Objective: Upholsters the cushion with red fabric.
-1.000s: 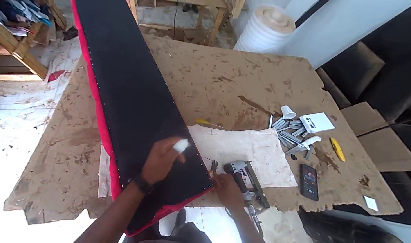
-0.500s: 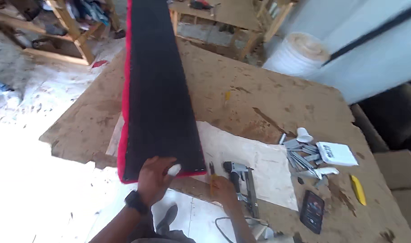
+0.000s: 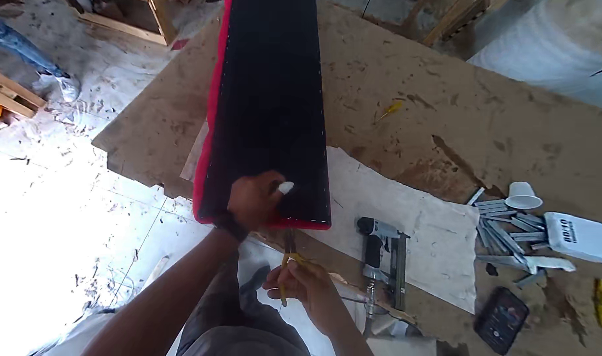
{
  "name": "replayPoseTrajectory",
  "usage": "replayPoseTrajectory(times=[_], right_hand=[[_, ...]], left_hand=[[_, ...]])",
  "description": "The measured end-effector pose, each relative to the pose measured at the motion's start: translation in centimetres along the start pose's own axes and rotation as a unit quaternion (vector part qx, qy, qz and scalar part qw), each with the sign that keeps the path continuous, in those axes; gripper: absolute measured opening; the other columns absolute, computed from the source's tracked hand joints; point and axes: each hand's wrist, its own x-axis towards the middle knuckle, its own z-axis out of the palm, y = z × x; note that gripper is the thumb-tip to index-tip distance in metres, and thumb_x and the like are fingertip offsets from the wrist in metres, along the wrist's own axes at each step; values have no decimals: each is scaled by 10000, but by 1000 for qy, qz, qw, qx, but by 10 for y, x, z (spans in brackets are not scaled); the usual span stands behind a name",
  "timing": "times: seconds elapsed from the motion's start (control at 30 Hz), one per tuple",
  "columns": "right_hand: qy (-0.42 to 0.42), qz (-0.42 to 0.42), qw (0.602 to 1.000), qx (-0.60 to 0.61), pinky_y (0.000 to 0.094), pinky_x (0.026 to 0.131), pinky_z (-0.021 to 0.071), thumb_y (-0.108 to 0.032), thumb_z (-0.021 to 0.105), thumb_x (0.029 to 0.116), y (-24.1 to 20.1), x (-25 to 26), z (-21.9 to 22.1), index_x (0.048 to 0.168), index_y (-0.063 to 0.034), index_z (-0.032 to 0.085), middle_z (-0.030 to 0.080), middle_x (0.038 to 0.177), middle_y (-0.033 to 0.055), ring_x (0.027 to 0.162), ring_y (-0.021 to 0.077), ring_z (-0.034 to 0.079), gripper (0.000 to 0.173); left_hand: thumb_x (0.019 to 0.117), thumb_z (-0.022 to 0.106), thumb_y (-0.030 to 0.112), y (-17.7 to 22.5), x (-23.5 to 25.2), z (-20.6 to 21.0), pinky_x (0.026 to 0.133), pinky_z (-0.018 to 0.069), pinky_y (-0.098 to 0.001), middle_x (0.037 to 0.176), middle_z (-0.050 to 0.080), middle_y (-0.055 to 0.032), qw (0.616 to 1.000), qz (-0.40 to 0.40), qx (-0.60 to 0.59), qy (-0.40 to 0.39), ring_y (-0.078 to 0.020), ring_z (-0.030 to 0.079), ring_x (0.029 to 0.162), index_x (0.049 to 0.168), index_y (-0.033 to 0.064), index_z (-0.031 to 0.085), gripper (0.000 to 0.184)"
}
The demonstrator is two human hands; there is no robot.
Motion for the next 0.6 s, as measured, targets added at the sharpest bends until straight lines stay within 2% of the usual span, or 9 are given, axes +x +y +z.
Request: replayPoseTrajectory(times=[0.13, 0.27, 0.33, 0.4, 0.47, 0.5, 0.53, 0.57, 0.6], right_hand=[[1, 12, 1000, 28, 603, 930, 588, -285, 334, 1132, -6, 10, 8, 1061, 149, 622, 653, 1189, 358, 1076, 494, 683, 525], [18, 34, 998, 43, 568, 885, 607, -315, 297, 1134, -17, 12, 16, 1035, 134, 619, 668, 1158, 354, 1023, 466, 708, 561], [51, 23, 998, 40, 466, 716, 629, -335, 305, 1128, -15, 14, 17, 959, 95, 627, 694, 977, 294, 803, 357, 724, 563], [107, -12, 994, -5, 354, 533, 542, -350, 352, 1118, -2, 18, 19, 912, 38, 608, 620, 777, 185, 584, 225, 603, 509], [200, -92, 958, -184, 314, 462, 440, -345, 481, 1084, 27, 25, 20, 873, -30, 636, 536, 646, 76, 493, 158, 480, 409], [238, -141, 918, -285, 311, 449, 401, -382, 539, 1057, 47, 31, 17, 843, -99, 624, 487, 623, 19, 483, 139, 441, 365], [247, -177, 889, -342, 315, 465, 425, -404, 554, 1047, 64, 33, 10, 839, -135, 615, 504, 657, -8, 515, 132, 467, 345], [233, -195, 887, -349, 327, 521, 499, -395, 539, 1058, 72, 30, 4, 882, -133, 642, 585, 726, -8, 584, 139, 554, 332], [200, -196, 906, -317, 372, 641, 595, -353, 507, 1080, 69, 28, 1, 971, -95, 688, 696, 853, 33, 713, 183, 666, 333]], left_hand=[[897, 697, 279, -3, 2, -2, 575, 534, -477, 639, 613, 32, 1000, -9, 3, 2, -170, 592, 567, 1262, 325, 695, 368], [896, 695, 299, -1, 3, 0, 554, 510, -455, 605, 558, 46, 1000, 1, 12, 1, -159, 549, 541, 1292, 334, 683, 397], [896, 695, 303, 1, 4, 0, 556, 510, -455, 606, 560, 46, 1000, 1, 16, -2, -158, 551, 543, 1287, 341, 684, 393], [891, 697, 302, 3, 5, 0, 567, 513, -458, 615, 570, 41, 1000, -1, 23, -10, -165, 561, 553, 1280, 346, 687, 391], [887, 696, 304, 3, 5, 1, 567, 515, -464, 623, 578, 41, 1000, -1, 27, -12, -167, 564, 555, 1271, 347, 690, 387], [888, 694, 311, 3, 5, 2, 563, 512, -465, 623, 574, 42, 1000, 1, 28, -11, -168, 560, 553, 1266, 347, 693, 380], [890, 692, 316, 4, 3, 2, 566, 511, -466, 625, 574, 42, 999, 2, 29, -12, -169, 562, 557, 1260, 346, 694, 371], [886, 692, 315, 5, 1, 4, 568, 512, -468, 626, 580, 41, 1000, 3, 28, -12, -170, 565, 559, 1250, 344, 698, 365], [882, 691, 312, 7, 3, 4, 567, 517, -474, 632, 591, 37, 1000, 4, 28, -11, -173, 573, 563, 1243, 341, 703, 362]])
